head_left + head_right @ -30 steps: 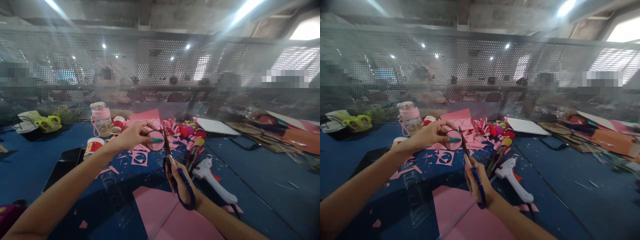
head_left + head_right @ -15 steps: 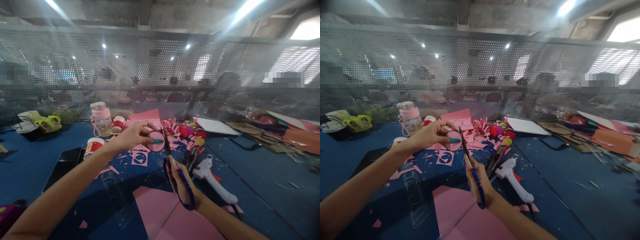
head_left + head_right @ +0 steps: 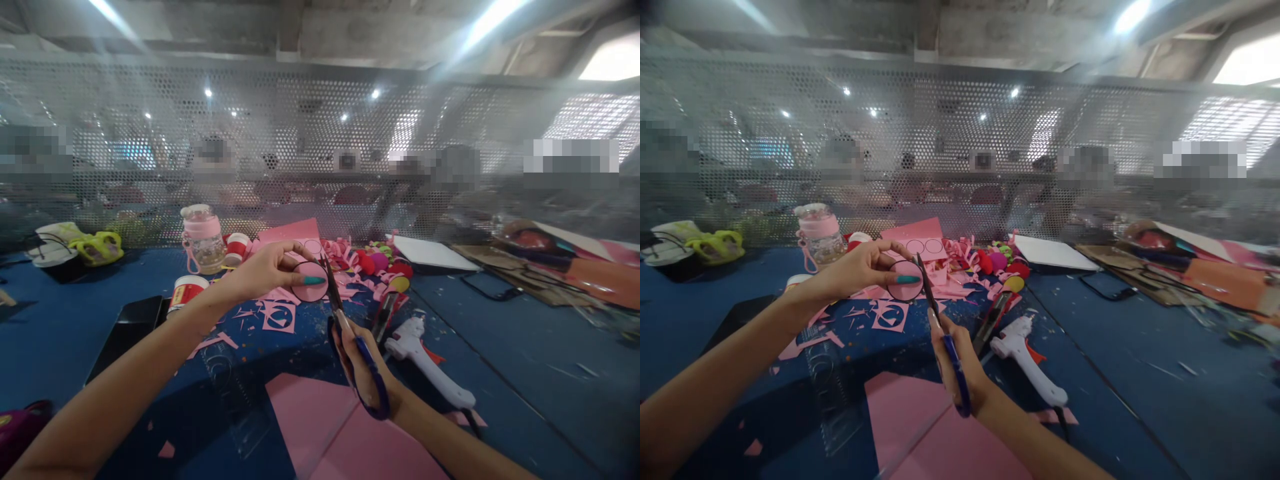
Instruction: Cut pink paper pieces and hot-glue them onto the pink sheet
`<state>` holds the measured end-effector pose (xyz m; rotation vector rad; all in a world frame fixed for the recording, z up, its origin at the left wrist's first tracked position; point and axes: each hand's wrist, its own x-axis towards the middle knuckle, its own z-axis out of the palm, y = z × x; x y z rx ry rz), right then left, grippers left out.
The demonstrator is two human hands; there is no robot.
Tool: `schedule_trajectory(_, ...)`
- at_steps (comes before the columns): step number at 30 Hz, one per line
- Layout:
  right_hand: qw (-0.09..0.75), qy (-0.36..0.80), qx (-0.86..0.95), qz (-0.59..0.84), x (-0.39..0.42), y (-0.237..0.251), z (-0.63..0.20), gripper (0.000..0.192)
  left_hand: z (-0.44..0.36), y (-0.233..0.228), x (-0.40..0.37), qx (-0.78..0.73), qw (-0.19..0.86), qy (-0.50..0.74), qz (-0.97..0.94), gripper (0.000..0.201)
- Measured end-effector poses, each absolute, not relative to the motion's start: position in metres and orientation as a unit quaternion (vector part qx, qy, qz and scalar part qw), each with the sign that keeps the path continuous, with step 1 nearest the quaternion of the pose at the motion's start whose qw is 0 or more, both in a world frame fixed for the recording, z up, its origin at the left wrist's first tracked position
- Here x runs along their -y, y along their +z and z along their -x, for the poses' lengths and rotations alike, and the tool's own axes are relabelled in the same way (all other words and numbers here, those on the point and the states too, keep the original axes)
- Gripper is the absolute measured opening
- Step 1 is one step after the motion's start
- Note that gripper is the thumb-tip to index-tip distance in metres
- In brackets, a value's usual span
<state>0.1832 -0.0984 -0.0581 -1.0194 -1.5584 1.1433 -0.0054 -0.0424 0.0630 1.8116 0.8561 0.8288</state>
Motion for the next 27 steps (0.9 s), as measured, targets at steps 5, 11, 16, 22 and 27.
schedule_trajectory(5,0.455,0.468,0.628,0.424,0.099,-0.056,-0.183,0.040,0.006,0.061,0.041,-0.335,0.474,0.351,-0.735,0.038)
schedule_trajectory(11,0.447,0.480,0.629,0.417,0.101,-0.052,-0.182,0.041,0.005,0.060,0.041,-0.346,0.472,0.356,-0.728,0.046)
schedule_trajectory(16,0.447,0.481,0.633,0.410,0.103,-0.046,-0.179,0.046,0.005,0.059,0.040,-0.333,0.490,0.339,-0.731,0.047)
schedule_trajectory(22,0.447,0.464,0.645,0.412,0.102,-0.049,-0.181,0.041,0.006,0.059,0.040,-0.334,0.494,0.337,-0.728,0.048)
schedule_trajectory(27,0.456,0.472,0.632,0.412,0.101,-0.053,-0.181,0.038,0.005,0.061,0.040,-0.334,0.491,0.336,-0.731,0.046)
